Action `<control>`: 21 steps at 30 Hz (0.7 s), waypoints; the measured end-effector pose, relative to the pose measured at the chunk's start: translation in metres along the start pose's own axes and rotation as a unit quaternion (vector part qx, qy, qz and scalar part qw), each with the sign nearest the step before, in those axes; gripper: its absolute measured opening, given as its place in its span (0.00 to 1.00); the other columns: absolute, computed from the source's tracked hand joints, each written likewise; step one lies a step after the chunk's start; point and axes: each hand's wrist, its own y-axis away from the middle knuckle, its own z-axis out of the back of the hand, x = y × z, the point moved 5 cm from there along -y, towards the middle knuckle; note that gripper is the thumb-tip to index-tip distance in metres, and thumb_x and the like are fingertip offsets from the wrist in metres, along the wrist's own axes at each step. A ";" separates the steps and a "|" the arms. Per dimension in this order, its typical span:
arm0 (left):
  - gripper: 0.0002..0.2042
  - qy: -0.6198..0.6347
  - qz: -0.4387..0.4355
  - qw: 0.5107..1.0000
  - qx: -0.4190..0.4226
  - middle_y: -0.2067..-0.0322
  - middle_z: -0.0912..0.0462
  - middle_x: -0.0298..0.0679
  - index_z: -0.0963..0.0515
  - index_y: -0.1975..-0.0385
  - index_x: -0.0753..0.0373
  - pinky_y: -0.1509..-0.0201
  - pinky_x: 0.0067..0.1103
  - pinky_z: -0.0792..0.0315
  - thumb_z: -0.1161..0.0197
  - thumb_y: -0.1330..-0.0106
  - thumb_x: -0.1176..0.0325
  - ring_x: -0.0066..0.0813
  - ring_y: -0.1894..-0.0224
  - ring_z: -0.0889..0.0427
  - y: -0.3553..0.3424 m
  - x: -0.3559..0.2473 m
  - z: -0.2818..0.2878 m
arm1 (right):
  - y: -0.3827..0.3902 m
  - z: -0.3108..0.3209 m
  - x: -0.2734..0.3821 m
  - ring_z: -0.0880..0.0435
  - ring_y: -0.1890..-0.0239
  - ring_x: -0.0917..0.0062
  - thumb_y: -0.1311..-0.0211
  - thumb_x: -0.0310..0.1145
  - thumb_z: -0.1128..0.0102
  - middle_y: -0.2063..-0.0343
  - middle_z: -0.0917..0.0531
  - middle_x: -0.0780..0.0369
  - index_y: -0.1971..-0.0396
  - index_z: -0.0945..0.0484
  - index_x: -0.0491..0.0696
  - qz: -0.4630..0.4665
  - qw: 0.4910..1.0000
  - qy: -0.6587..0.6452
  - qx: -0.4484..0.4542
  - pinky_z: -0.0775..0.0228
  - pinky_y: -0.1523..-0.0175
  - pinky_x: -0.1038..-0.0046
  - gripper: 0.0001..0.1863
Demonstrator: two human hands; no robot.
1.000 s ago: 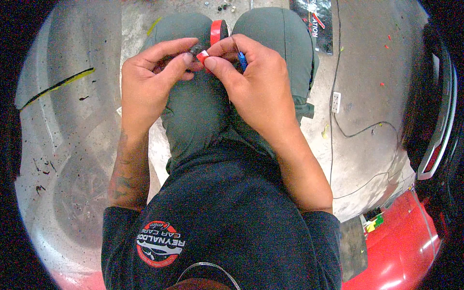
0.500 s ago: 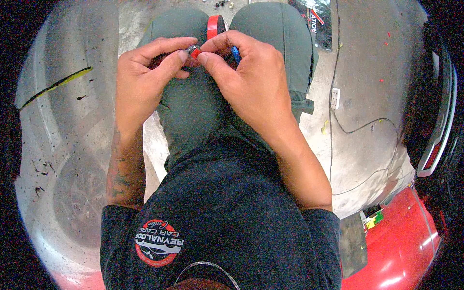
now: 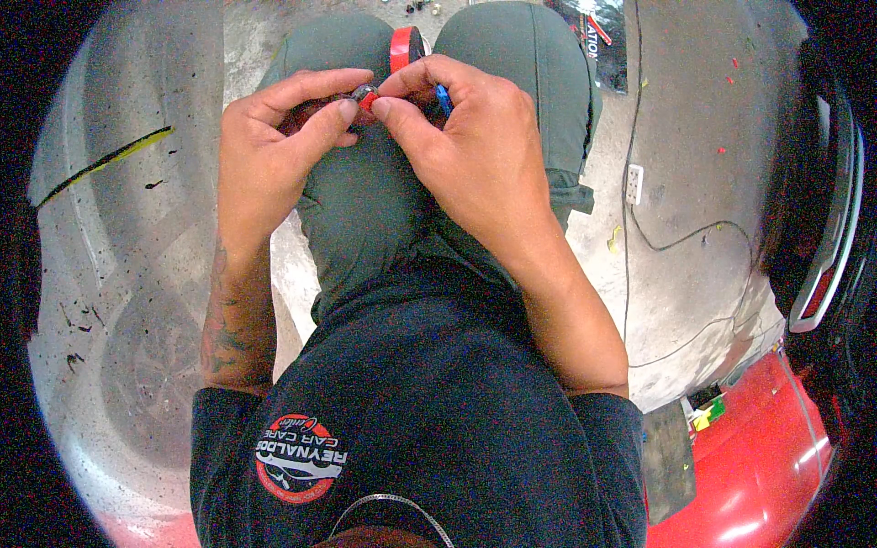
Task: The person holds a small metal component and a roll of red adhesive tape, using a small blue utility knife to cut a section of tape and apply it to the metal part by hand.
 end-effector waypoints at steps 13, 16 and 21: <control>0.10 -0.013 -0.014 1.000 -0.009 0.67 0.10 0.37 0.13 0.56 0.65 0.58 0.17 0.20 0.33 0.36 0.73 0.18 0.64 0.13 0.001 0.002 0.000 | 0.000 -0.001 0.001 0.17 0.65 0.86 0.34 0.28 0.32 0.68 0.12 0.64 0.61 0.15 0.39 0.006 1.000 0.012 0.001 0.25 0.57 0.83 0.07; 0.10 -0.008 -0.026 0.999 -0.018 0.67 0.10 0.36 0.13 0.57 0.65 0.58 0.17 0.20 0.33 0.36 0.73 0.18 0.65 0.13 0.000 0.002 -0.001 | -0.001 -0.002 0.001 0.18 0.67 0.87 0.34 0.28 0.32 0.69 0.13 0.65 0.62 0.15 0.39 0.008 1.000 0.002 -0.004 0.26 0.58 0.83 0.07; 0.09 -0.003 -0.010 1.000 -0.011 0.68 0.10 0.35 0.12 0.58 0.64 0.57 0.17 0.19 0.33 0.36 0.73 0.18 0.65 0.13 0.002 0.000 -0.003 | -0.002 -0.001 0.004 0.12 0.71 0.67 0.40 0.37 0.32 0.72 0.12 0.56 0.65 0.14 0.44 0.019 0.999 0.028 -0.027 0.22 0.62 0.68 0.11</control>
